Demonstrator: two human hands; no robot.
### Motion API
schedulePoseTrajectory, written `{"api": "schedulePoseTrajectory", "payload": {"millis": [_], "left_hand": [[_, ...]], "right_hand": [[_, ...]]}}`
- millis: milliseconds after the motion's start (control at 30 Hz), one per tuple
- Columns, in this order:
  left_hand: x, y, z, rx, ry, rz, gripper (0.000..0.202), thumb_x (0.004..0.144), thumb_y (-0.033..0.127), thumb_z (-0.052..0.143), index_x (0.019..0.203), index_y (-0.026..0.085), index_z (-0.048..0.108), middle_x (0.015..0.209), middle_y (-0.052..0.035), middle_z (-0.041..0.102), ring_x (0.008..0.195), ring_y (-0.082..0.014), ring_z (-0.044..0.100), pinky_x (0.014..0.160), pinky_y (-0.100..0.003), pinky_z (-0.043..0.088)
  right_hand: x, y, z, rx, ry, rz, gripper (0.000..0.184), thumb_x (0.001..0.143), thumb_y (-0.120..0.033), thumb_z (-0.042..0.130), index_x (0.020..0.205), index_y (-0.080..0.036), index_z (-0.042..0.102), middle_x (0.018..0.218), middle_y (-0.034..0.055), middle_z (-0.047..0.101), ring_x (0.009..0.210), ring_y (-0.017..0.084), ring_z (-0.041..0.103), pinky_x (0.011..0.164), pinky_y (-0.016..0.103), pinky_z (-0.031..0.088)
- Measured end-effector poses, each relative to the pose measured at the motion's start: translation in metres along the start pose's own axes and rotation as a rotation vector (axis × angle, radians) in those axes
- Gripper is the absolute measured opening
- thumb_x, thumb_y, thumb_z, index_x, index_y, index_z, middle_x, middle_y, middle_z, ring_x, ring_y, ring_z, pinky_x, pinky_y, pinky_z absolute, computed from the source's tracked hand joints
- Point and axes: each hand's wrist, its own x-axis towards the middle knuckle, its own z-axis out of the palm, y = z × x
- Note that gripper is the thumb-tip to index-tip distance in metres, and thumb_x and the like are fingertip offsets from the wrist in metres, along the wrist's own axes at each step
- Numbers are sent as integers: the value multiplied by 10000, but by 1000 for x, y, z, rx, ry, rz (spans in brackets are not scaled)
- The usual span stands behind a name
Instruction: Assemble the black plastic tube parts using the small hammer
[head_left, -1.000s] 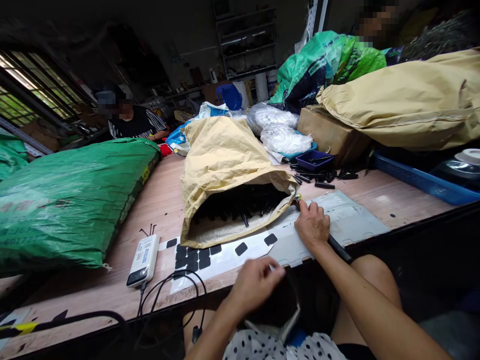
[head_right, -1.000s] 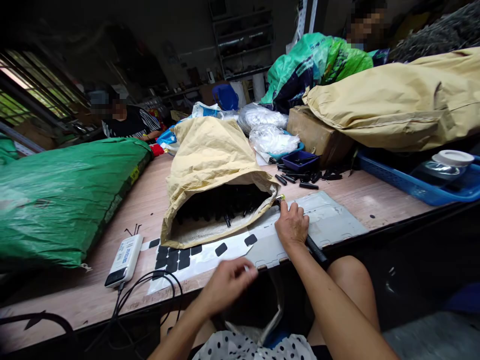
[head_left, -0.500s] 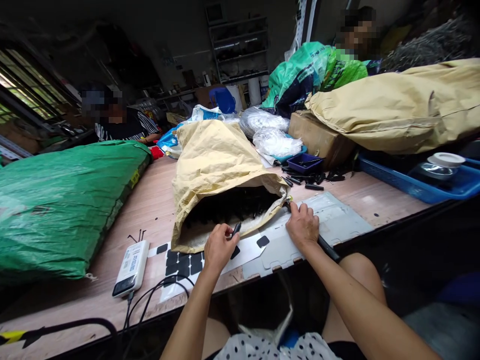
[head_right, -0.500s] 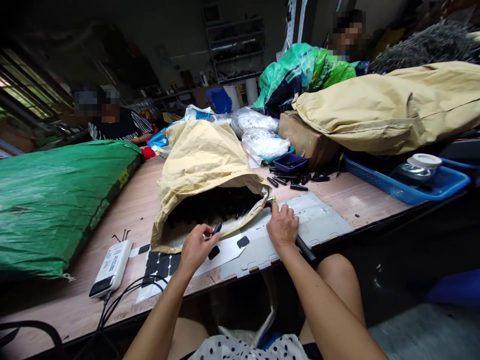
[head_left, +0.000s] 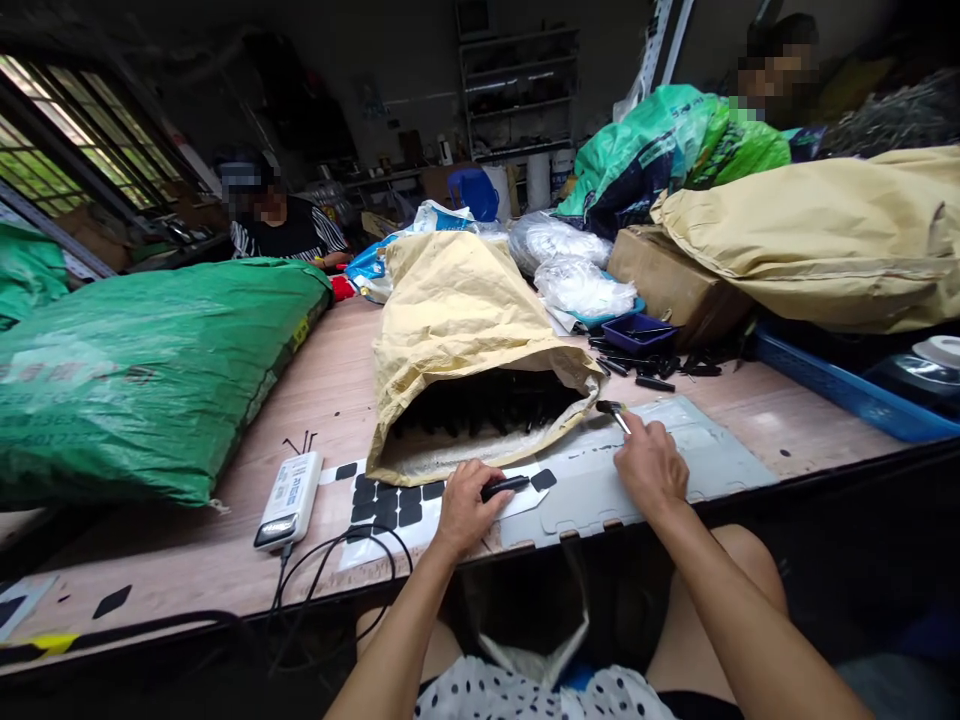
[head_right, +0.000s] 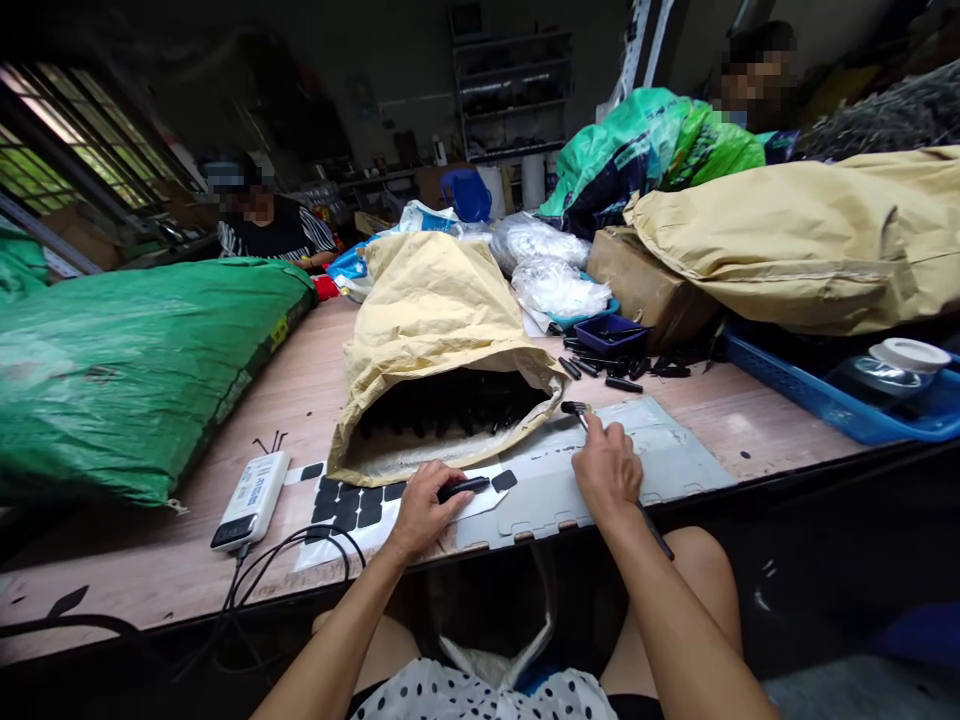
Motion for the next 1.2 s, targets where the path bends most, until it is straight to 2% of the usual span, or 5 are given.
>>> {"api": "schedulePoseTrajectory", "payload": {"millis": [100,233,467,1033,1200], "left_hand": [[0,0,0,-18,5,-8,153,853,314,728,986,240,713,945,-32,676,939,-231,589,846,-360,421],[0,0,0,-34,11,-9,127,839,308,743,937,234,711,908,-25,676,918,-226,587,825,-352,416],[0,-2,1,-51,16,3,121,843,300,741,948,241,723,911,-18,677,930,-220,586,837,-349,408],[0,3,0,-27,26,-19,92,822,269,732,902,233,705,891,-16,673,922,-222,590,829,-348,420],[0,5,-2,-49,28,-40,126,801,225,716,921,231,677,927,-14,670,930,-219,598,849,-352,429]], "right_hand": [[-20,4,-11,281,47,28,398,972,-317,471,1336,-223,602,1060,100,642,910,234,610,761,345,452],[-66,-18,-13,640,37,-237,385,979,-336,471,1311,-193,605,1143,96,675,999,217,644,907,351,507],[-117,-62,-10,599,-85,-498,406,1016,-223,417,1383,-268,585,1078,53,671,965,179,666,848,291,532],[-117,-56,-11,488,-108,-469,428,1025,-253,366,1383,-275,599,1017,59,667,918,182,672,801,276,535],[-92,-42,-19,500,91,-309,419,1016,-312,397,1368,-270,619,1053,68,660,960,199,638,859,301,497]]}}
